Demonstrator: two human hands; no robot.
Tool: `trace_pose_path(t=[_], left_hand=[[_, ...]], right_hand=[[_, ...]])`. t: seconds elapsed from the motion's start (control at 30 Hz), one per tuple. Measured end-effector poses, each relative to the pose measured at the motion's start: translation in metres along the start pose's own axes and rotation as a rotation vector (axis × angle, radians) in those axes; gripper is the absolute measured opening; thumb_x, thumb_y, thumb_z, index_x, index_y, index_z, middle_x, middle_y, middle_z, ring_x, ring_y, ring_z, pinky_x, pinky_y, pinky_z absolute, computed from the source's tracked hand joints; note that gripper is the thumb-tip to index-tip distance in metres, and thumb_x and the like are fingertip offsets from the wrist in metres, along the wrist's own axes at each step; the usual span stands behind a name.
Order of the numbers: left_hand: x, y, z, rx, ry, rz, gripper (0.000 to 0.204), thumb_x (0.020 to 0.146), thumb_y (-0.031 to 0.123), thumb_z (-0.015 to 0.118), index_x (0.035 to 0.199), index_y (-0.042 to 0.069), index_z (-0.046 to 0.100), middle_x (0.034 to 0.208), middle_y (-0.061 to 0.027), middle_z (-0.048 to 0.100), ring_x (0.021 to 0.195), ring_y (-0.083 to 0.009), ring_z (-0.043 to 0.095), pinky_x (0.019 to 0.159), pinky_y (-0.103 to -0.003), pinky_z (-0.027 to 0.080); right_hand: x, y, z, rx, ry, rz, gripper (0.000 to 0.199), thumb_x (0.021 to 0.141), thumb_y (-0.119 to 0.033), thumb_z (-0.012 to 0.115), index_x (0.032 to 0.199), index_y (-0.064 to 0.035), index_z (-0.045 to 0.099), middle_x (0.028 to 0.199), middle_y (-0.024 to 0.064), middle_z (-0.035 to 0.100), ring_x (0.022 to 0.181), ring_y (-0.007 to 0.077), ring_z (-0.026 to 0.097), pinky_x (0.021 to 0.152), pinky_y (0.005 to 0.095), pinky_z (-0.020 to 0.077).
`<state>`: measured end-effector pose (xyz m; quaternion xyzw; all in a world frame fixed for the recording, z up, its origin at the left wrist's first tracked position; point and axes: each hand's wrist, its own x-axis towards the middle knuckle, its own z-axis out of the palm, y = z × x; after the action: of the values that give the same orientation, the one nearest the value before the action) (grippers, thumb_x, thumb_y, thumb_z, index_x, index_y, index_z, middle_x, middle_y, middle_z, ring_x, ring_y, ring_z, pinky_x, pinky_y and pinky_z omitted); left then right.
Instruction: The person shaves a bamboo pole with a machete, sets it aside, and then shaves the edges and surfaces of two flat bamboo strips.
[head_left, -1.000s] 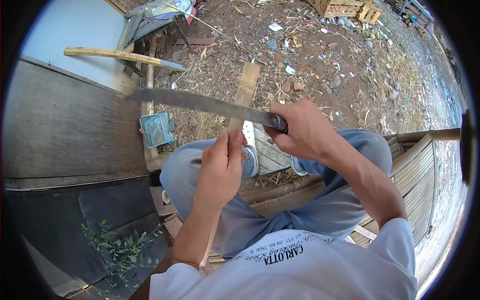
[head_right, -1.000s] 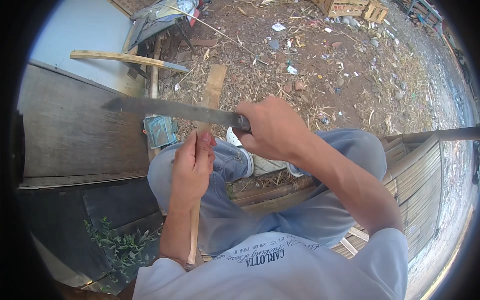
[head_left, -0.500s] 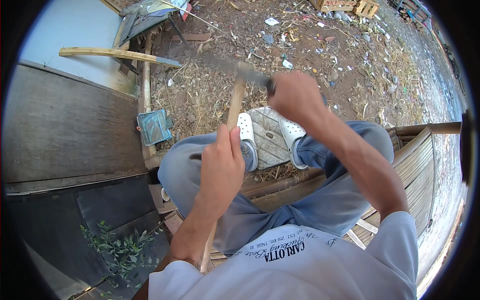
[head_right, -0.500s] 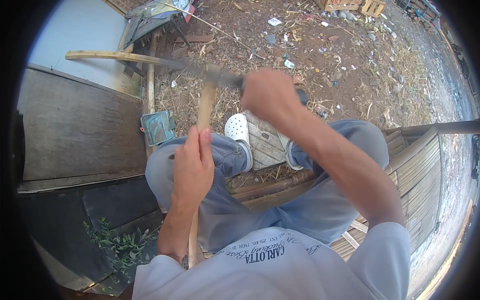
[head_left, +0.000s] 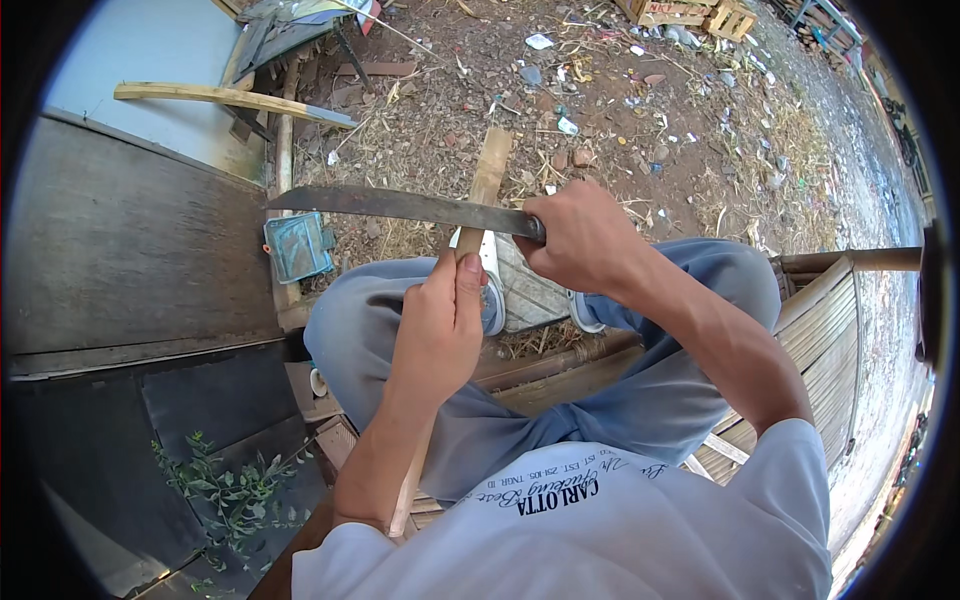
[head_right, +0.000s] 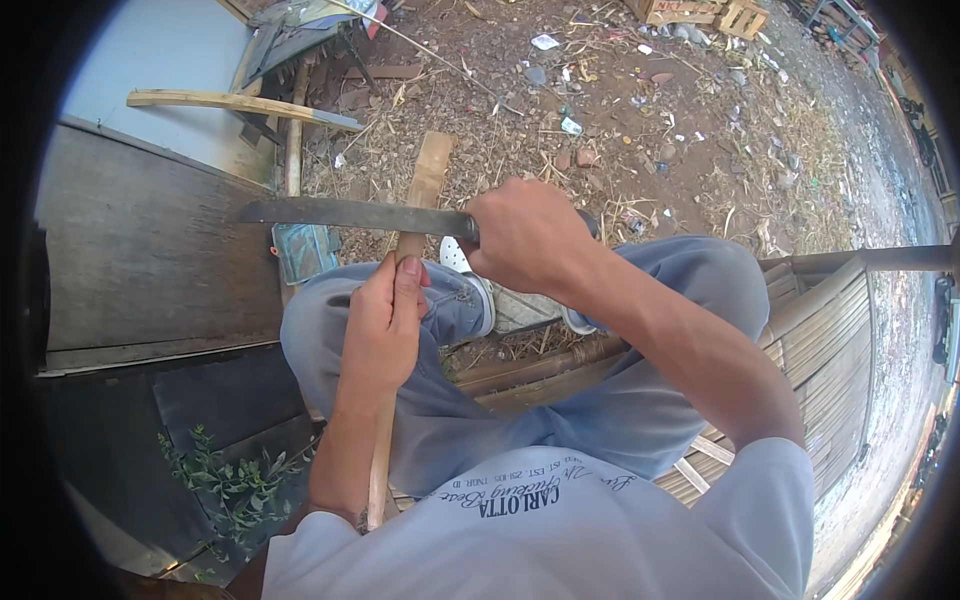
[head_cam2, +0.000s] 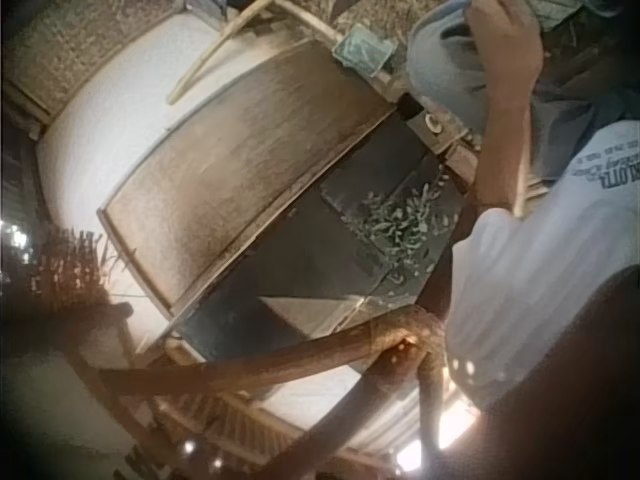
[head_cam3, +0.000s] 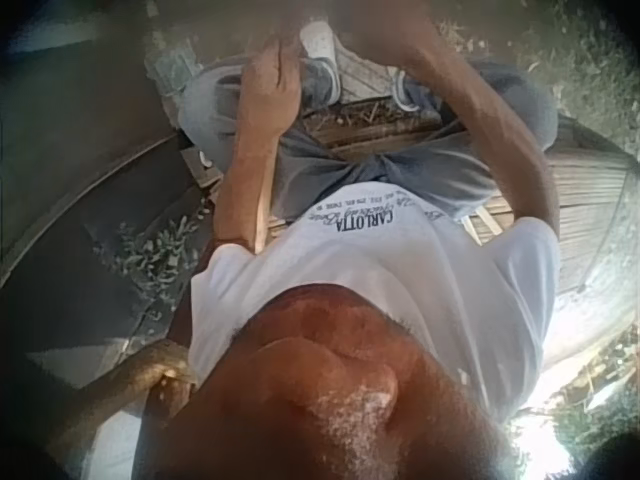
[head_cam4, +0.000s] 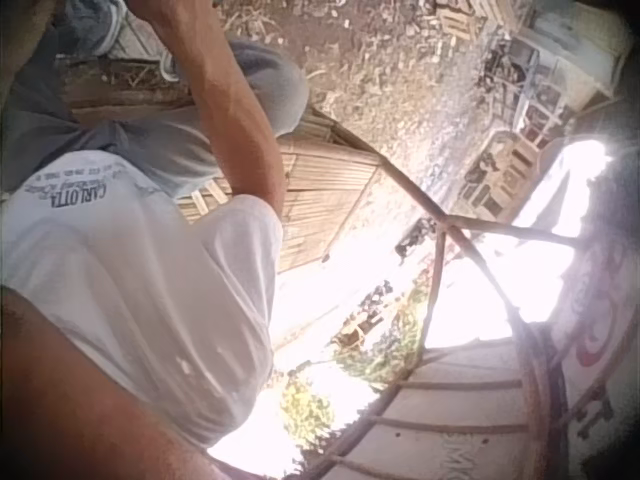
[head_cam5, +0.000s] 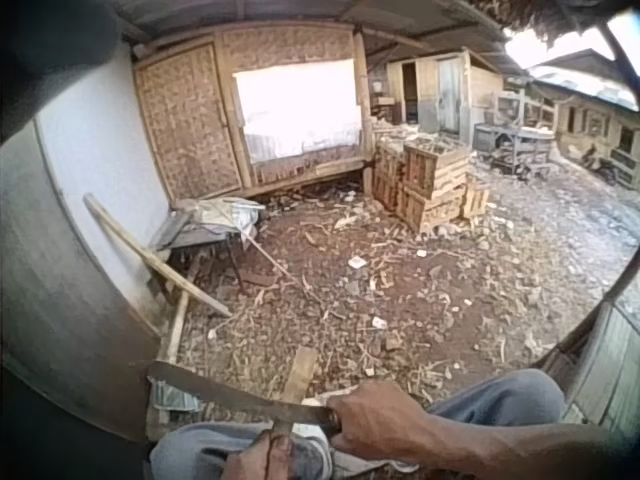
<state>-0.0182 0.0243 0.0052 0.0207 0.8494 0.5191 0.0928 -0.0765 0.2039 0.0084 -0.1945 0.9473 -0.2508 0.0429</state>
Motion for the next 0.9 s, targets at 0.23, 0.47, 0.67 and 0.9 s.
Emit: trace_pose_path(t=[0.23, 0.47, 0.67, 0.9], left_hand=[[-0.005, 0.0, 0.007, 0.077, 0.073, 0.056, 0.035, 0.102, 0.026, 0.04, 0.083, -0.002, 0.051, 0.057, -0.004, 0.046, 0.053, -0.0105, 0.042, 0.049, -0.029, 0.036], [0.007, -0.006, -0.002, 0.268, 0.143, 0.062, 0.038, 0.102, 0.028, 0.039, 0.081, -0.001, 0.051, 0.057, -0.0048, 0.046, 0.053, -0.0105, 0.043, 0.05, -0.03, 0.036], [-0.013, -0.013, 0.005, 0.171, 0.066, 0.039, 0.034, 0.101, 0.025, 0.039, 0.082, -0.001, 0.05, 0.054, -0.0171, 0.05, 0.047, -0.0312, 0.051, 0.047, -0.04, 0.036], [-0.01, -0.016, -0.01, -0.379, -0.027, -0.182, 0.031, 0.102, 0.032, 0.039, 0.086, 0.007, 0.049, 0.057, 0.005, 0.036, 0.041, -0.0026, 0.03, 0.037, -0.02, 0.025]], right_hand=[[0.003, 0.004, 0.009, -0.135, -0.051, -0.031, 0.02, 0.068, -0.019, 0.063, 0.074, -0.001, 0.068, 0.067, 0.0209, 0.064, 0.064, 0.0376, 0.065, 0.063, 0.0449, 0.053], [0.029, 0.007, 0.007, -0.128, 0.025, 0.062, 0.019, 0.066, -0.018, 0.064, 0.073, -0.0013, 0.069, 0.067, 0.0209, 0.064, 0.064, 0.0371, 0.065, 0.064, 0.0441, 0.0534], [0.028, 0.019, 0.01, -0.126, 0.019, 0.057, 0.016, 0.071, -0.018, 0.062, 0.071, -0.0036, 0.067, 0.061, 0.0184, 0.062, 0.061, 0.036, 0.063, 0.065, 0.0442, 0.0525], [0.003, 0.005, -0.017, 0.079, 0.184, 0.239, 0.022, 0.078, -0.021, 0.058, 0.076, -0.0008, 0.068, 0.064, 0.0208, 0.062, 0.062, 0.0385, 0.062, 0.063, 0.0467, 0.0498]])
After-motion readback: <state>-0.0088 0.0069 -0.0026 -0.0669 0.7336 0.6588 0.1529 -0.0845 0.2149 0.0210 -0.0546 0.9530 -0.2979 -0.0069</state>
